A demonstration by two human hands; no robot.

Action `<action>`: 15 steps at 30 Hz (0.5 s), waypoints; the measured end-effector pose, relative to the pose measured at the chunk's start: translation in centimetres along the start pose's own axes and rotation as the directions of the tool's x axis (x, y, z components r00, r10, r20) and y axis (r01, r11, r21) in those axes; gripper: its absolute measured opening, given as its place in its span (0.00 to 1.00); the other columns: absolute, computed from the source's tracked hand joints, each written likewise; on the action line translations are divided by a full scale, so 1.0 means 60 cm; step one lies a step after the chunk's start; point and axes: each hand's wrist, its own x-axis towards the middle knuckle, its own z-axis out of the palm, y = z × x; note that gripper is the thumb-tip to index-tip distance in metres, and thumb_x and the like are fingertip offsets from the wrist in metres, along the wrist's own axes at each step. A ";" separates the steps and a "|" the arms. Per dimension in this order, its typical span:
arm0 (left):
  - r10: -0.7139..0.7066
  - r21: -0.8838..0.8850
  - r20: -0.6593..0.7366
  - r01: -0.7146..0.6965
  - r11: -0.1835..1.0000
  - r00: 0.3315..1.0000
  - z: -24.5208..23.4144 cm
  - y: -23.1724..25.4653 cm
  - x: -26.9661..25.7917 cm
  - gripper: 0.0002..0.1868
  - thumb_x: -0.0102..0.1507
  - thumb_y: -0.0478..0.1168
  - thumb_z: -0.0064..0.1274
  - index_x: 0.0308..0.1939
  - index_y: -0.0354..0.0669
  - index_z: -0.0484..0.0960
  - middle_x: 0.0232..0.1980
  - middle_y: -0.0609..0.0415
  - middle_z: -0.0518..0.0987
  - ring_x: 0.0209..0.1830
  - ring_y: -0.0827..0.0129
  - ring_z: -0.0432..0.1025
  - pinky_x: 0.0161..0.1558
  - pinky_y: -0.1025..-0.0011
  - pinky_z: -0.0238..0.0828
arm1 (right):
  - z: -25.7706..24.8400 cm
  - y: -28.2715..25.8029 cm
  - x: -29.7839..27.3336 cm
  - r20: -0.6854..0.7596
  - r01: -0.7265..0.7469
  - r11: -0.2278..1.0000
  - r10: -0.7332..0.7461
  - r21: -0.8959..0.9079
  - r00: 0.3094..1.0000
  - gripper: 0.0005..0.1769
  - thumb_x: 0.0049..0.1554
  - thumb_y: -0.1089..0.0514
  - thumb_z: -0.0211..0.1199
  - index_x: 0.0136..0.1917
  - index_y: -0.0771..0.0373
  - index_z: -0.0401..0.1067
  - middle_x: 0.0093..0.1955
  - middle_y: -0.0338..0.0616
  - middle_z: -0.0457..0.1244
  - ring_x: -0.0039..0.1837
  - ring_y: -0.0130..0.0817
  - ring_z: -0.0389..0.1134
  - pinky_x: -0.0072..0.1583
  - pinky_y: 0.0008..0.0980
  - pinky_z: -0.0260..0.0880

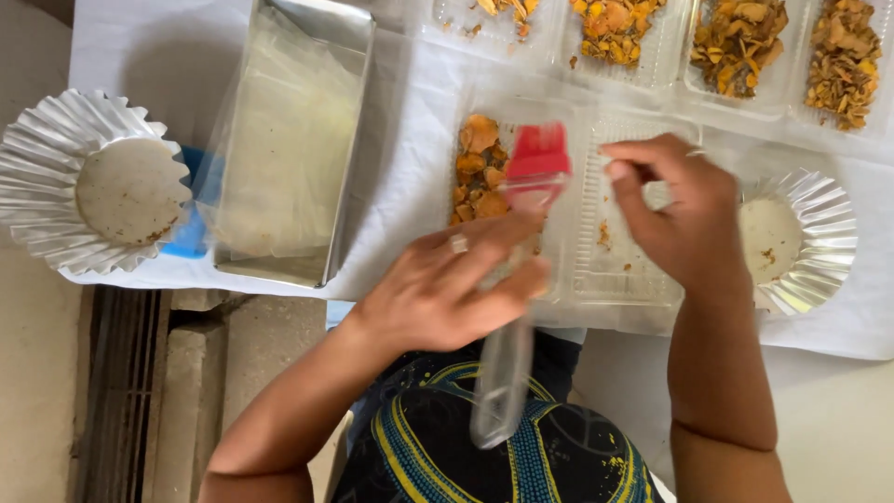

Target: Sorting and packaging dried turmeric slices into foil cups and plastic bags using hands and a brush.

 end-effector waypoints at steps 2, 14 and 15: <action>-0.036 -0.151 -0.062 0.026 0.988 0.997 0.000 -0.006 -0.022 0.13 0.77 0.41 0.35 0.56 0.35 0.71 0.67 0.26 0.69 0.64 0.37 0.78 0.62 0.50 0.86 | 0.021 -0.004 0.027 0.101 0.074 0.997 -0.077 0.037 0.992 0.07 0.67 0.74 0.60 0.58 0.74 0.74 0.46 0.54 0.69 0.45 0.36 0.71 0.47 0.29 0.72; -0.198 0.087 -0.451 0.264 0.961 0.870 0.051 0.001 -0.047 0.08 0.65 0.38 0.59 0.32 0.41 0.79 0.31 0.48 0.82 0.22 0.65 0.77 0.29 0.73 0.78 | 0.114 -0.008 0.032 0.273 0.185 0.970 -0.138 -0.156 0.952 0.10 0.57 0.58 0.72 0.48 0.63 0.75 0.44 0.48 0.61 0.47 0.52 0.66 0.49 0.49 0.67; -0.247 0.061 -0.407 0.296 0.953 0.879 0.047 0.001 -0.043 0.07 0.65 0.37 0.59 0.34 0.39 0.81 0.31 0.50 0.81 0.24 0.64 0.78 0.31 0.72 0.80 | 0.113 -0.011 0.026 0.210 0.157 0.981 -0.131 -0.115 0.969 0.07 0.57 0.59 0.72 0.49 0.61 0.76 0.41 0.47 0.64 0.44 0.50 0.68 0.49 0.45 0.68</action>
